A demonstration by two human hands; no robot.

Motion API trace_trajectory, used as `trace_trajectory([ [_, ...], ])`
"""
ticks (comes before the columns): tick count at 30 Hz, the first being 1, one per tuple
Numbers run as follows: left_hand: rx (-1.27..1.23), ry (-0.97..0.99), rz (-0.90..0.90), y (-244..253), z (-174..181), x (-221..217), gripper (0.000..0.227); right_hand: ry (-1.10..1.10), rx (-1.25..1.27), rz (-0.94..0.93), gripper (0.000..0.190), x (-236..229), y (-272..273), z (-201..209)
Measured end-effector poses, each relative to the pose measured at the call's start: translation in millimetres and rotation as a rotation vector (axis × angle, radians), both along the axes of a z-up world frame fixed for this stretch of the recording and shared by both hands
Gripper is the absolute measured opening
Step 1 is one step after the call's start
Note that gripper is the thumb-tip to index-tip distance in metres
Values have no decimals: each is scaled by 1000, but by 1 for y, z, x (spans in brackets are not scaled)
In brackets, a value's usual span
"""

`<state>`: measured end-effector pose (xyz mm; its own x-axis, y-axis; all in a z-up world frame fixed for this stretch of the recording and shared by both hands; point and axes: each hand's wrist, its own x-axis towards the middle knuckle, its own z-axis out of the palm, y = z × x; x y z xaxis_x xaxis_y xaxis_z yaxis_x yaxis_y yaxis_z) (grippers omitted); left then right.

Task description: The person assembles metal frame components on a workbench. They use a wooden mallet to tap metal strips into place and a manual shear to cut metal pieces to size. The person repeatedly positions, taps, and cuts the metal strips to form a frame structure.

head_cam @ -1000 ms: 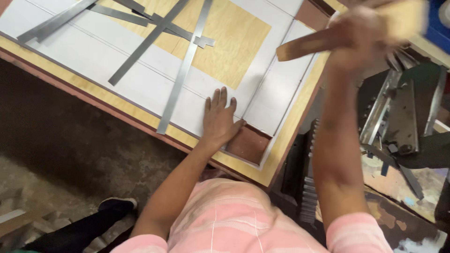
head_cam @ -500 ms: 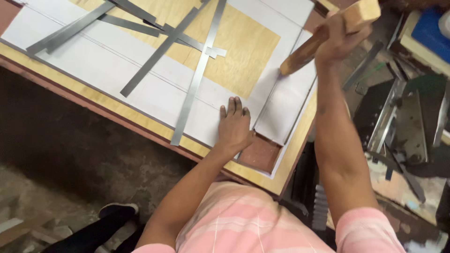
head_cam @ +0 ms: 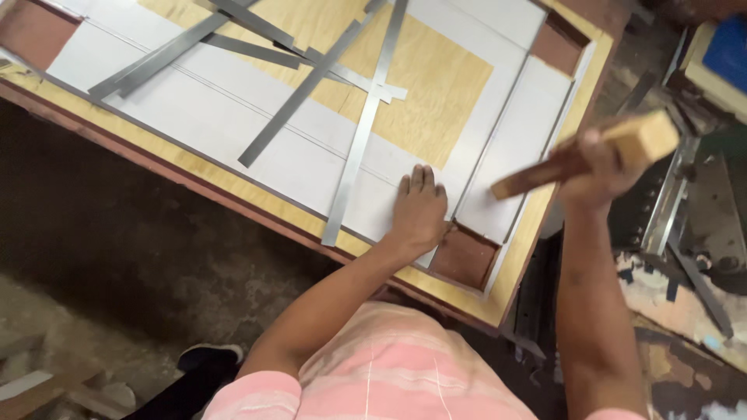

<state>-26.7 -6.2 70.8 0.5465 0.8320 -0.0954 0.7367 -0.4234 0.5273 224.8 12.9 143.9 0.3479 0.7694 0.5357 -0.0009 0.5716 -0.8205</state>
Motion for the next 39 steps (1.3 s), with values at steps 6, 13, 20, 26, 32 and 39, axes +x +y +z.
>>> trace_trajectory([
  [6,308,57,504,4,-9,-76,58,187,-154,52,25,8,-19,4],
  [13,-107,-114,531,6,17,-107,46,75,-196,157,15,5,-13,12],
  [20,-278,-524,535,-50,75,-142,38,-25,-182,219,14,4,-8,2],
  [26,-168,-775,511,-65,94,-214,29,-256,-396,98,22,-25,-5,-15],
  [32,83,-689,897,7,69,-334,18,-849,-1069,-86,30,-140,53,-4],
  [39,271,-747,952,83,49,-488,17,-1257,-641,213,50,-364,204,15],
])
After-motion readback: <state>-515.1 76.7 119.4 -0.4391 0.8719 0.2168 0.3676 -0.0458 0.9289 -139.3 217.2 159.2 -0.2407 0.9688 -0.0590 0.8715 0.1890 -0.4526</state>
